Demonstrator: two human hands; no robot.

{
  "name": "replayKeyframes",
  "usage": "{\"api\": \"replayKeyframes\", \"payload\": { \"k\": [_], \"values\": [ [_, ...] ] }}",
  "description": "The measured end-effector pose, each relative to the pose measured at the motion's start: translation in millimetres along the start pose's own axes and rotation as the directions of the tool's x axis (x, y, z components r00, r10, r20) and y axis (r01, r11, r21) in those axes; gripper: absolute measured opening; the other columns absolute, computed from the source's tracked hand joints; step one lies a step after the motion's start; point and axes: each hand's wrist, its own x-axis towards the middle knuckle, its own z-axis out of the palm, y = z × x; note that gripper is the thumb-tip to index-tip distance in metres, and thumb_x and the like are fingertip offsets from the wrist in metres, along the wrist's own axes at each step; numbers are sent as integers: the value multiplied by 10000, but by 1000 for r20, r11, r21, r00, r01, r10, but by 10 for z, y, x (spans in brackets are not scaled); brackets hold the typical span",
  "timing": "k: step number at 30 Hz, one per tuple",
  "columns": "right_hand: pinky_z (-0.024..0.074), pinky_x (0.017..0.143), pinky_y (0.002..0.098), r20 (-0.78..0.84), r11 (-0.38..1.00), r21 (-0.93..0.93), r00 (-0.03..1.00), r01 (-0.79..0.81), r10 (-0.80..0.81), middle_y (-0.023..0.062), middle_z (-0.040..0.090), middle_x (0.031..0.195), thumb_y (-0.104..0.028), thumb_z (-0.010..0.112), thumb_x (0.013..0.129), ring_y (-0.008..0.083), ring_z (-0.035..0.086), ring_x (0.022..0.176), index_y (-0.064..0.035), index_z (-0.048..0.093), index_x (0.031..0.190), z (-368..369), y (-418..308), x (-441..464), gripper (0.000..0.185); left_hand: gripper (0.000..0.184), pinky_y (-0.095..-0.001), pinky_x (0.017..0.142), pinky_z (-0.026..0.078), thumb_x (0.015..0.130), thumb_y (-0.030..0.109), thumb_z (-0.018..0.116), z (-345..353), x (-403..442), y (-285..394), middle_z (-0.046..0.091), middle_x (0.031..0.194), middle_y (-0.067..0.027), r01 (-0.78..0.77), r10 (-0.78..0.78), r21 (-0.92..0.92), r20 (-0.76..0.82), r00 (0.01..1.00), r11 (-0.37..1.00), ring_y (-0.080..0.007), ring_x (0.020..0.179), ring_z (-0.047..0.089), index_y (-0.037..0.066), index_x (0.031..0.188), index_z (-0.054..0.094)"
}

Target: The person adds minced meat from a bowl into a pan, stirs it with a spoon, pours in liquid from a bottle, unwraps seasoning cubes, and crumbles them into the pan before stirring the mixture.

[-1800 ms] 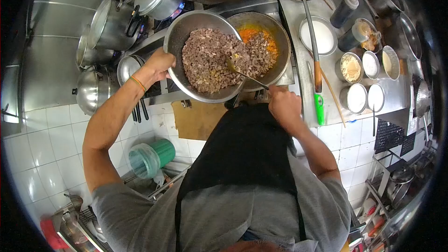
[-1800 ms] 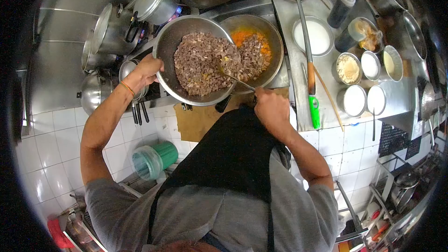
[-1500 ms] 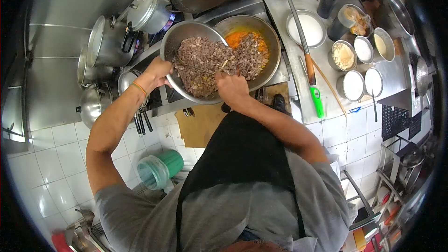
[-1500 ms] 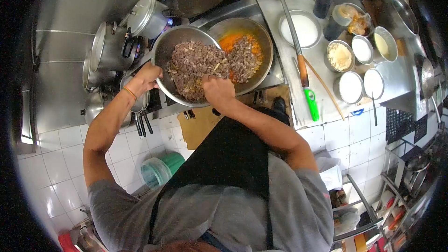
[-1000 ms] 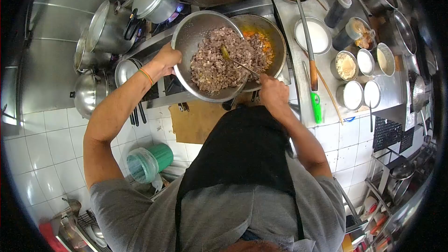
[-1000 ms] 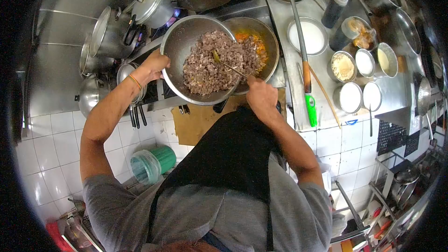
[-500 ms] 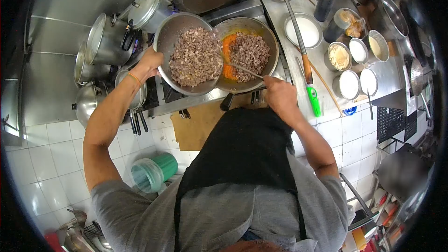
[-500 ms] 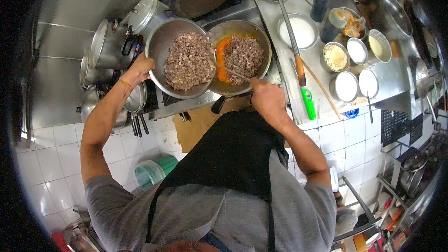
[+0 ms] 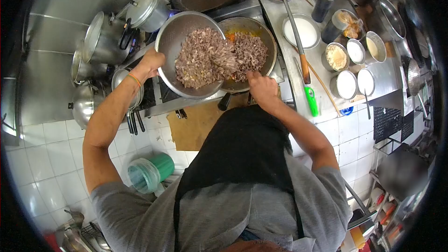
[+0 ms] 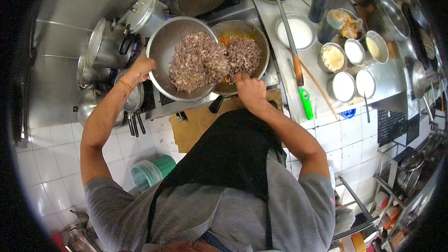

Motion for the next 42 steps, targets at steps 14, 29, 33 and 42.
{"api": "replayKeyframes", "payload": {
  "k": [14, 29, 33, 42],
  "values": [
    [511, 594, 434, -85, 981, 150, 987, -125, 139, 153, 642, 772, -73, 538, 741, 336, 642, 688, -81, 600, 883, -338, 215, -263, 155, 455, -419, 444, 505, 726, -57, 384, -19, 132, -7, 533, 846, -136, -102, 100, -68, -27, 995, 993, -254, 621, 564, 9, 1174, 433],
    [509, 636, 441, 146, 999, 45, 989, 28, -34, 134, 650, 827, -114, 475, 802, 305, 652, 748, -70, 591, 909, 153, -214, -35, 164, 396, -461, 505, 535, 737, -64, 390, 111, 32, -8, 558, 864, -168, -164, 159, -45, -96, 983, 985, -278, 688, 602, -43, 1126, 462],
    [505, 643, 455, 104, 991, 58, 988, -120, 113, 141, 644, 851, -90, 474, 791, 325, 647, 764, -62, 569, 910, 20, -62, -166, 155, 427, -473, 545, 547, 748, -77, 365, 31, 149, -106, 567, 917, -197, -177, 174, -23, -87, 981, 984, -319, 723, 613, -42, 1166, 443],
    [514, 589, 436, -75, 963, 267, 997, 41, -22, 157, 647, 814, -57, 496, 746, 314, 649, 692, -59, 571, 921, -24, -313, 16, 191, 409, -490, 515, 533, 678, -82, 414, 4, 6, 62, 529, 821, -147, -88, 85, -47, -53, 995, 995, -295, 669, 588, -39, 1083, 453]
  ]
}}
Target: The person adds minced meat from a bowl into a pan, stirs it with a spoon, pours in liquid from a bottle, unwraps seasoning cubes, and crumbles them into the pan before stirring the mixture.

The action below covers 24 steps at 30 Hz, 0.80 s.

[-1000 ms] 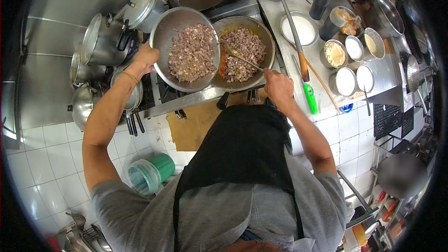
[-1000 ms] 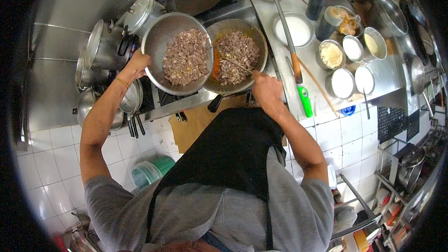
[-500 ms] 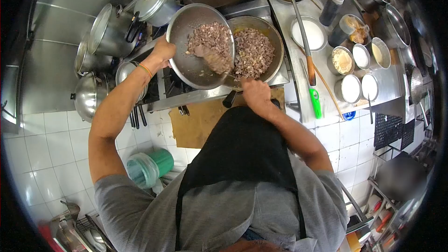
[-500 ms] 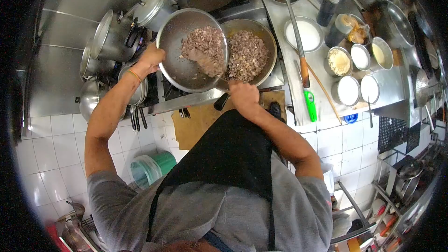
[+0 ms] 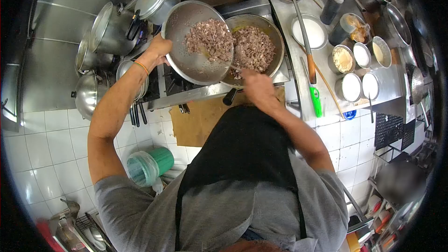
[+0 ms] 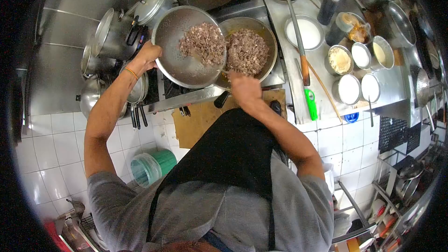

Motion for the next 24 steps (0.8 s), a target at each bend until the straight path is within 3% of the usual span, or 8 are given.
{"api": "replayKeyframes", "payload": {
  "k": [2, 4, 6, 7, 9, 14, 17, 24],
  "values": [
    [521, 583, 416, -37, 994, 22, 994, 108, -107, 150, 653, 795, -67, 506, 746, 297, 654, 680, -58, 579, 940, 249, -190, 131, 208, 393, -494, 505, 528, 662, -81, 428, 3, 8, 32, 510, 795, -135, 35, -34, 18, -15, 999, 999, -287, 646, 576, -42, 1052, 451],
    [524, 584, 408, -80, 984, 21, 981, 179, -176, 143, 654, 782, -73, 510, 747, 287, 657, 679, -58, 581, 946, 468, -181, 205, 213, 341, -485, 480, 512, 649, -84, 445, -35, 100, -20, 481, 779, -127, 174, -174, -19, -3, 985, 985, -264, 616, 545, -45, 988, 451],
    [520, 584, 417, 167, 985, -134, 982, 107, -84, 140, 649, 777, -72, 505, 752, 309, 650, 680, -51, 571, 939, 506, -168, 244, 199, 323, -472, 472, 507, 646, -85, 448, -56, 68, -33, 478, 784, -131, 154, -153, -38, 27, 988, 987, -258, 604, 536, -52, 967, 454],
    [520, 584, 417, 172, 985, -133, 981, 114, -90, 140, 649, 777, -72, 505, 752, 309, 650, 680, -51, 571, 939, 485, -115, 222, 199, 304, -460, 465, 502, 642, -86, 452, -72, 23, -41, 475, 788, -136, 138, -135, -58, 56, 989, 989, -252, 592, 526, -59, 945, 457],
    [512, 596, 439, 65, 992, -118, 997, -37, 45, 146, 643, 799, -72, 497, 759, 333, 644, 694, -48, 555, 958, 386, 106, 129, 209, 277, -440, 451, 488, 642, -84, 454, -50, -117, -4, 474, 771, -129, 140, -139, -50, 23, 990, 989, -241, 581, 515, -52, 917, 466],
    [505, 603, 455, 63, 989, -102, 991, -108, 115, 166, 634, 857, -75, 491, 767, 357, 637, 713, -47, 527, 983, 219, 196, -180, 222, 226, -402, 424, 451, 650, -79, 449, -54, 21, -184, 466, 708, -107, 165, -166, -82, -7, 986, 983, -217, 542, 483, -34, 870, 481],
    [496, 607, 475, 53, 986, -75, 987, -147, 151, 176, 628, 856, -52, 493, 760, 374, 628, 709, -48, 519, 962, 86, 156, -261, 204, 215, -378, 404, 414, 661, -69, 446, -12, 14, -160, 453, 672, -87, 170, -170, -7, 10, 985, 985, -194, 510, 449, -26, 867, 490],
    [497, 590, 480, 54, 983, -98, 986, -155, 161, 175, 622, 852, -60, 480, 767, 370, 629, 704, -47, 492, 943, 53, 195, -323, 177, 416, -457, 469, 525, 684, -57, 410, 16, -83, -6, 521, 799, -151, -20, 20, -23, 2, 1000, 1000, -270, 588, 567, -72, 1096, 462]
  ]
}}
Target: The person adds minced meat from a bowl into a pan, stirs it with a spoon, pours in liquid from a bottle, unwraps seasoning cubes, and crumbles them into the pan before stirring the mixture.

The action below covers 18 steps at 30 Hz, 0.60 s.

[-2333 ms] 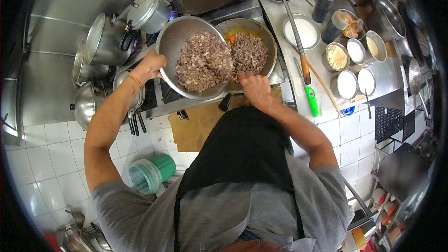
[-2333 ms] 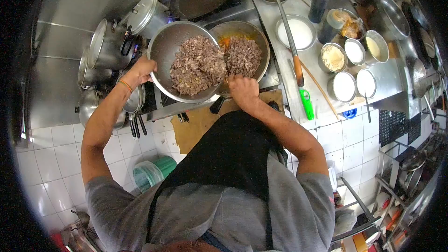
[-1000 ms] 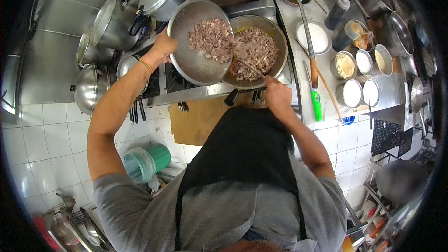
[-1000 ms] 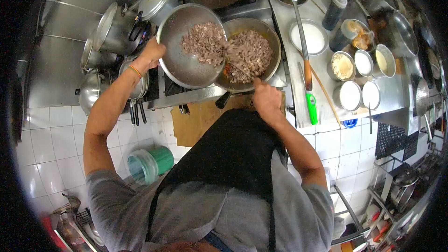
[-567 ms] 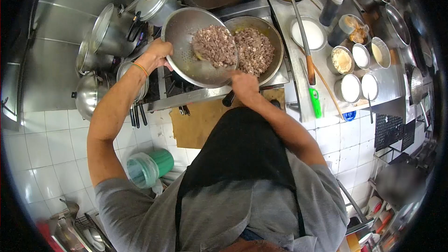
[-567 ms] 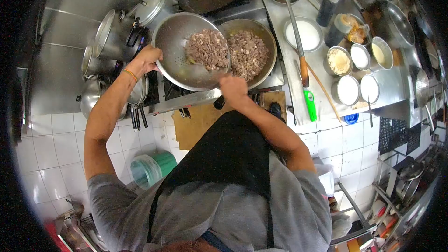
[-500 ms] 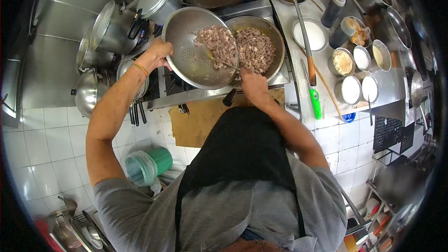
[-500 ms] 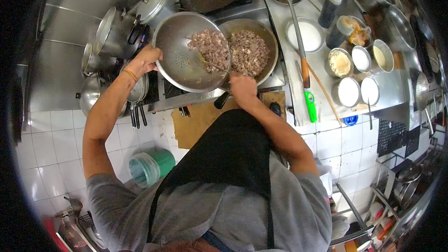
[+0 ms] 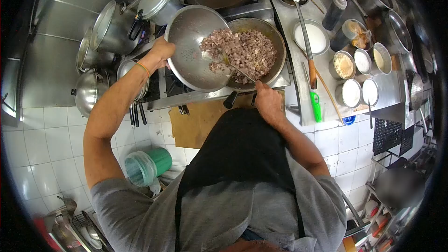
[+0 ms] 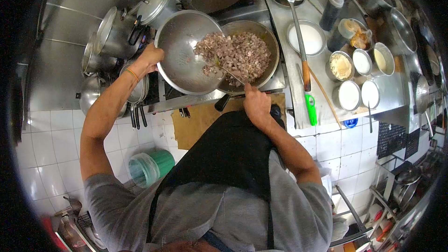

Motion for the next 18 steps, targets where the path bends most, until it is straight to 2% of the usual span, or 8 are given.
{"api": "replayKeyframes", "payload": {
  "k": [4, 6, 8, 10, 12, 13, 15, 18],
  "values": [
    [487, 608, 489, -25, 998, 36, 999, -45, 46, 188, 622, 844, -33, 486, 759, 389, 616, 689, -63, 521, 935, -47, -13, 12, 182, 431, -462, 481, 542, 699, -46, 406, -17, -56, 74, 527, 798, -165, -8, 8, 11, -20, 1000, 1000, -286, 601, 587, -68, 1128, 446],
    [501, 561, 461, -116, 989, 87, 987, 120, -110, 173, 622, 850, -69, 484, 769, 357, 631, 681, -46, 505, 923, -29, -47, 102, 158, 421, -476, 479, 539, 697, -46, 408, -119, 54, 40, 526, 783, -165, 16, -17, 48, 9, 1000, 999, -297, 599, 587, -79, 1115, 449],
    [504, 564, 452, -93, 982, 81, 982, 172, -164, 169, 625, 853, -70, 479, 773, 350, 633, 678, -45, 510, 926, 47, -232, 262, 158, 412, -490, 476, 536, 694, -46, 411, -157, 179, 0, 524, 768, -166, 35, -39, 83, 42, 998, 996, -308, 596, 588, -89, 1102, 452],
    [507, 567, 442, -70, 972, 72, 974, 223, -218, 165, 627, 855, -71, 474, 777, 342, 635, 676, -43, 515, 929, 190, -439, 421, 159, 368, -528, 465, 522, 684, -52, 424, -146, 253, -34, 521, 746, -173, 126, -120, 77, -73, 990, 989, -339, 594, 587, -124, 1042, 464],
    [510, 577, 429, -94, 958, 19, 955, 286, -283, 157, 633, 853, -73, 464, 786, 332, 639, 675, -43, 517, 945, 363, -570, 566, 170, 354, -540, 458, 514, 678, -57, 433, -129, 252, -50, 522, 750, -182, 120, -118, 39, -51, 992, 992, -350, 592, 585, -139, 1021, 466],
    [510, 577, 429, -93, 957, 16, 954, 289, -286, 157, 633, 853, -73, 464, 786, 332, 639, 675, -43, 517, 945, 390, -547, 600, 170, 341, -552, 451, 506, 672, -61, 442, -126, 242, -62, 523, 755, -191, 123, -123, 6, -29, 992, 992, -361, 590, 582, -153, 999, 469],
    [511, 582, 428, 34, 991, -60, 992, 124, -122, 149, 635, 854, -76, 462, 792, 332, 640, 678, -32, 517, 955, 410, -441, 655, 178, 344, -550, 456, 508, 667, -65, 446, -153, 239, -98, 526, 763, -200, 129, -128, 23, -43, 991, 991, -364, 596, 584, -161, 996, 471],
    [506, 594, 445, -24, 996, -34, 996, 85, -86, 168, 631, 859, -63, 486, 776, 343, 638, 700, -42, 510, 986, 363, -44, 503, 213, 339, -546, 463, 512, 664, -70, 444, -180, 191, -155, 530, 774, -212, 138, -134, 50, -76, 988, 989, -366, 604, 589, -175, 984, 475]
  ]
}}
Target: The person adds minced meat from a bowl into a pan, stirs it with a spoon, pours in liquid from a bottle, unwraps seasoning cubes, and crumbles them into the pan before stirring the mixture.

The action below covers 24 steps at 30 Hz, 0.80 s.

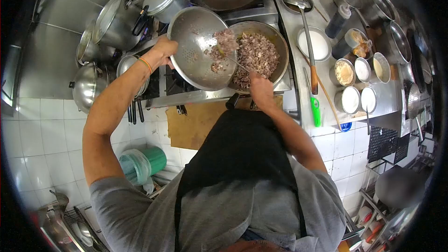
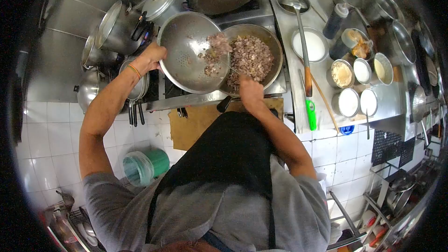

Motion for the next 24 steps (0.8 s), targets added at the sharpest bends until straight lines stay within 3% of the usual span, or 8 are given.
{"api": "replayKeyframes", "payload": {
  "k": [5, 7, 9, 11, 15, 21, 23, 24],
  "values": [
    [501, 594, 457, -51, 995, 6, 994, -97, 98, 174, 630, 884, -49, 510, 756, 352, 635, 704, -61, 506, 1010, -146, 92, -279, 254, 297, -538, 462, 515, 675, -70, 430, -76, 96, -149, 534, 765, -210, -28, 30, -22, 56, 998, 999, -358, 598, 594, -182, 944, 484],
    [505, 593, 450, -22, 999, 39, 1000, -5, 6, 158, 631, 878, -65, 498, 770, 348, 636, 703, -53, 505, 999, -130, 4, -175, 230, 338, -583, 425, 464, 721, -43, 480, -66, 66, -49, 555, 836, -299, 22, -20, -35, 58, 998, 999, -431, 608, 598, -187, 1026, 471],
    [507, 585, 442, -76, 998, 26, 996, 52, -50, 163, 630, 863, -81, 487, 781, 339, 638, 696, -45, 506, 1044, 55, -134, 6, 266, 349, -573, 410, 464, 708, -58, 459, -29, 17, 3, 563, 816, -279, -7, 13, -68, 85, 996, 998, -420, 593, 599, -175, 1036, 474],
    [510, 587, 437, -26, 990, -17, 989, 143, -144, 162, 634, 857, -93, 473, 794, 331, 641, 698, -35, 502, 1059, 121, -301, 184, 273, 167, -526, 438, 502, 682, -54, 443, -23, -16, 31, 500, 670, -174, -57, 58, -15, 73, 996, 998, -324, 520, 556, -152, 807, 496],
    [507, 596, 444, 50, 999, -12, 998, 39, -39, 169, 633, 892, -70, 472, 788, 340, 637, 697, -32, 504, 1030, 220, -179, 234, 247, 260, -524, 423, 493, 684, -49, 442, -30, -101, 70, 496, 695, -182, -91, 96, -58, 100, 990, 994, -321, 524, 549, -165, 915, 472],
    [497, 595, 458, -141, 991, 57, 981, -125, 132, 190, 630, 795, -35, 479, 767, 352, 630, 681, -50, 525, 1010, -34, 92, -200, 248, 402, -593, 419, 466, 751, 14, 437, -157, 218, -153, 562, 833, -266, -37, 39, -15, 97, 995, 999, -425, 608, 595, -103, 1135, 452],
    [499, 589, 457, -95, 987, 131, 992, 94, -82, 191, 632, 771, -42, 482, 766, 350, 631, 678, -58, 549, 996, -24, -22, -197, 240, 413, -577, 399, 471, 756, 35, 443, -127, 240, -153, 563, 820, -261, -93, 96, -63, 44, 994, 994, -412, 590, 598, -90, 1149, 446],
    [505, 581, 446, -5, 994, 77, 997, 81, -81, 184, 637, 791, -48, 488, 765, 347, 632, 659, -65, 567, 962, 40, -117, -161, 213, 508, -548, 460, 526, 656, -94, 401, -123, 109, -14, 536, 890, -248, -28, 31, -32, 83, 996, 999, -390, 622, 597, -96, 1164, 416]
  ]
}}
